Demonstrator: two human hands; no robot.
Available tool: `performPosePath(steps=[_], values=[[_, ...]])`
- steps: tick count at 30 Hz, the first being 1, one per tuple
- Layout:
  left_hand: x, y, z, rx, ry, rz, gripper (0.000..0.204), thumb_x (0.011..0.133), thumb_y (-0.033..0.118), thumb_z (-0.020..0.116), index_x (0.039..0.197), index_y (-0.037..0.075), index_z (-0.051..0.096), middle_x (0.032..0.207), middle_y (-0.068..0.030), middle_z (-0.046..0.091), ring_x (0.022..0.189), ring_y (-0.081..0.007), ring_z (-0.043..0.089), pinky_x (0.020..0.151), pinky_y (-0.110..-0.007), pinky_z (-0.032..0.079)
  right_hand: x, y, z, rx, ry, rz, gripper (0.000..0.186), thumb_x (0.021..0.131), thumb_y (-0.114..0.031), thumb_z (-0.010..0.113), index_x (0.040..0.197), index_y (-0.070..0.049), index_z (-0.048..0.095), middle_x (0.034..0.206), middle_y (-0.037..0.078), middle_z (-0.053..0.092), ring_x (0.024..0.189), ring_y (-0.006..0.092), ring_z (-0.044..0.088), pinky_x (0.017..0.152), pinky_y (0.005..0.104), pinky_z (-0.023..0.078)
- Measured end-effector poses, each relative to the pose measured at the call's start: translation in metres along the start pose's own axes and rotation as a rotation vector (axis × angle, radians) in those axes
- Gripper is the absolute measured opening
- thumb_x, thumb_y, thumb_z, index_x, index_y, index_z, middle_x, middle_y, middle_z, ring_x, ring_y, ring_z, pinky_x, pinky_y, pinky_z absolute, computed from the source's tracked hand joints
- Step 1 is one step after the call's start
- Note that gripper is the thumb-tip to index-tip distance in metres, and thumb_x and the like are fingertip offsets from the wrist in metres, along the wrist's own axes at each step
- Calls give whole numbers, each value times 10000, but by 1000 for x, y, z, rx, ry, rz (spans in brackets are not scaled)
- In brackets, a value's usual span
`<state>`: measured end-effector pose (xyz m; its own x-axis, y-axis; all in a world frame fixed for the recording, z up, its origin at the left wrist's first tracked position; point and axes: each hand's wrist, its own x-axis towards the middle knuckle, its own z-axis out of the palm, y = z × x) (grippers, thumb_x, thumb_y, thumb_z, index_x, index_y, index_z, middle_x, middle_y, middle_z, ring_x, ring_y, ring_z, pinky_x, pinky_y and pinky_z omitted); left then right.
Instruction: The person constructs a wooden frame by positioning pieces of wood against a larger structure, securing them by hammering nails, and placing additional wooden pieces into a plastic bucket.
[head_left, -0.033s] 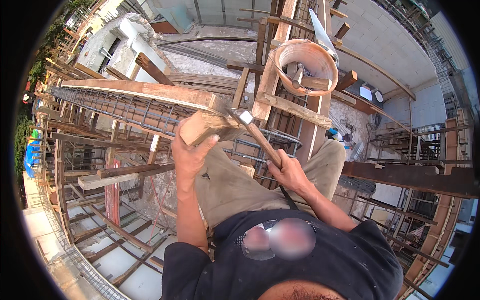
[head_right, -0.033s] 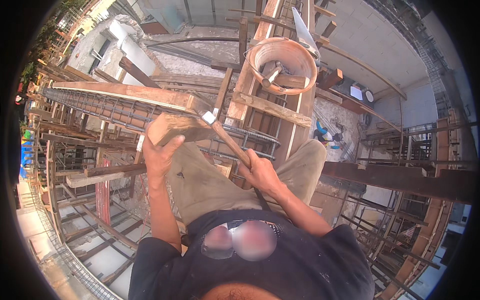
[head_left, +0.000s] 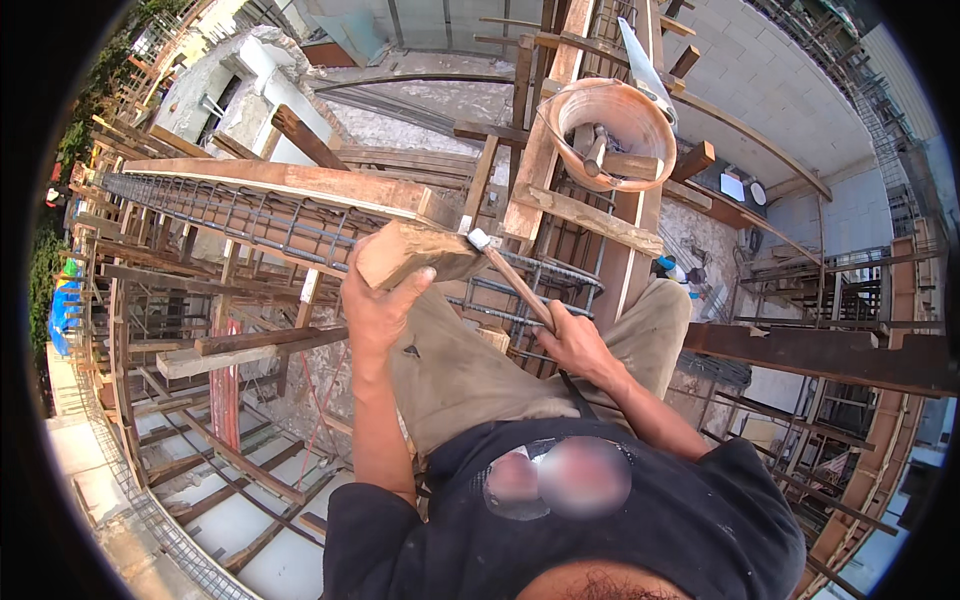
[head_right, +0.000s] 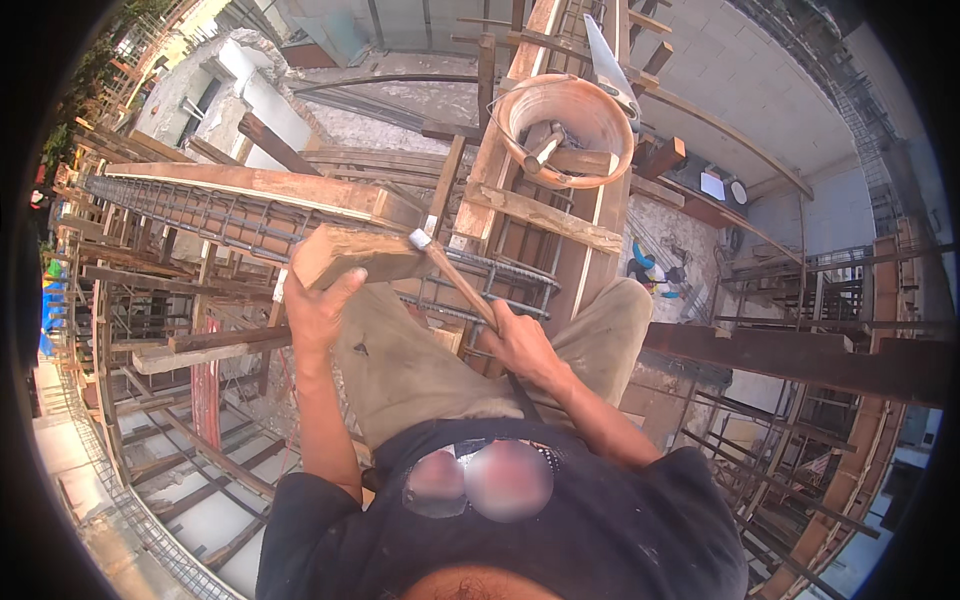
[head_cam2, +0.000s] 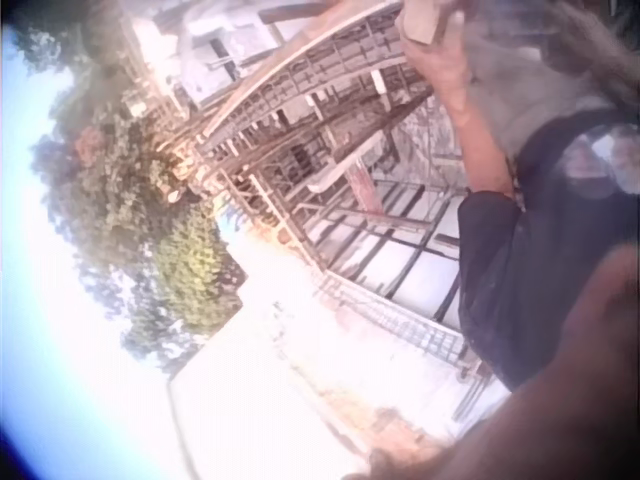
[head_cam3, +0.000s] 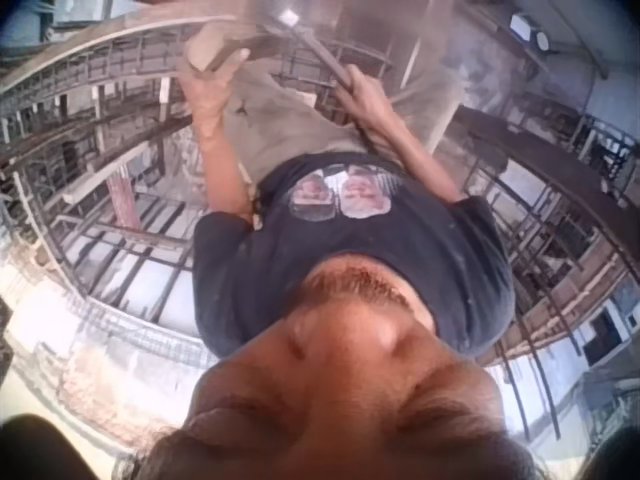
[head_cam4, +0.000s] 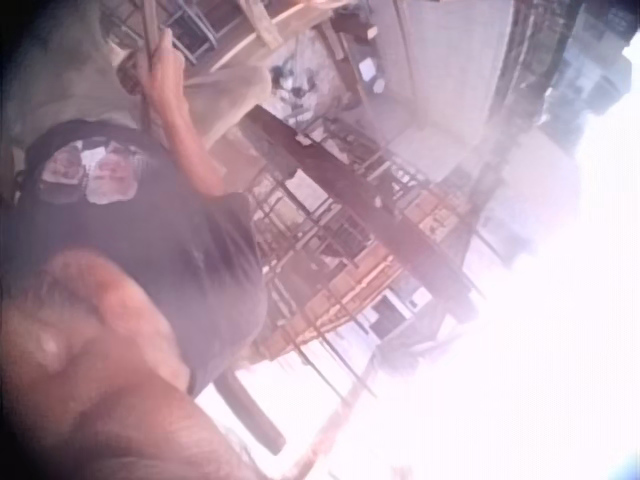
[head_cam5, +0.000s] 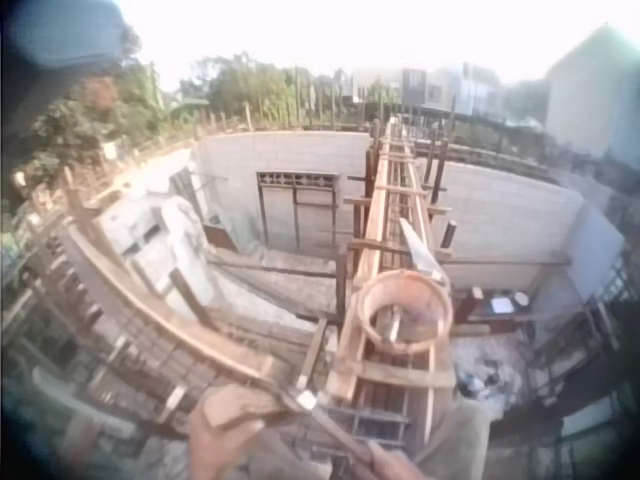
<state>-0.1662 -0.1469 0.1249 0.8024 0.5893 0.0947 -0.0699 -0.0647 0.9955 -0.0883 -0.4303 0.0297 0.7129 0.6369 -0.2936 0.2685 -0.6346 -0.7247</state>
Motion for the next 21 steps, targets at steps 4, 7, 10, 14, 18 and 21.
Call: performPosePath(steps=[4, 7, 10, 14, 18, 21], values=[[0, -6, -14, 15, 29, 7, 636, 786, 86, 898, 1314, -40, 567, 1157, -86, 699, 1041, -151, 658, 943, -302, 521, -2, -7, -21, 234, 60, 68, 309, 979, -260, 654, 1076, 11, 542, 729, 222, 635, 657, 386, 654, 653, 470, 498], [0, -5, -19, 15, 38, 13, 639, 785, 94, 902, 1313, -41, 569, 1165, -90, 699, 1047, -153, 658, 953, -311, 519, -10, -57, -43, 361, 227, -151, 267, 972, -231, 690, 1062, -9, 574, 738, 184, 637, 623, 255, 643, 590, 376, 492], [0, -3, -16, 8, 35, -11, 628, 788, 90, 896, 1310, -40, 573, 1168, -94, 697, 1051, -157, 660, 956, -314, 519, -4, -51, -22, 314, 270, -174, 273, 965, -234, 697, 1074, -15, 575, 746, 201, 645, 641, 323, 662, 610, 408, 508], [-1, 0, -9, 40, 49, -1, 602, 782, 67, 891, 1290, -35, 585, 1162, -95, 697, 1046, -152, 659, 948, -309, 522, 20, -20, -3, 165, -1, -3, 291, 960, -242, 691, 1086, -8, 573, 791, 235, 664, 737, 464, 662, 650, 470, 527], [-3, -8, -16, -20, 66, -65, 591, 771, 70, 900, 1270, -28, 598, 1149, -88, 696, 1034, -144, 655, 931, -303, 525, 0, -65, -26, 200, 57, -137, 295, 932, -211, 709, 1096, -8, 570, 803, 243, 670, 752, 475, 672, 658, 473, 538], [0, -9, -16, 49, 56, -17, 588, 773, 79, 903, 1267, -25, 600, 1144, -85, 697, 1024, -141, 653, 920, -300, 527, -6, -62, -22, 306, 210, -297, 292, 907, -180, 727, 1055, -1, 552, 802, 256, 681, 794, 496, 676, 676, 488, 545]])
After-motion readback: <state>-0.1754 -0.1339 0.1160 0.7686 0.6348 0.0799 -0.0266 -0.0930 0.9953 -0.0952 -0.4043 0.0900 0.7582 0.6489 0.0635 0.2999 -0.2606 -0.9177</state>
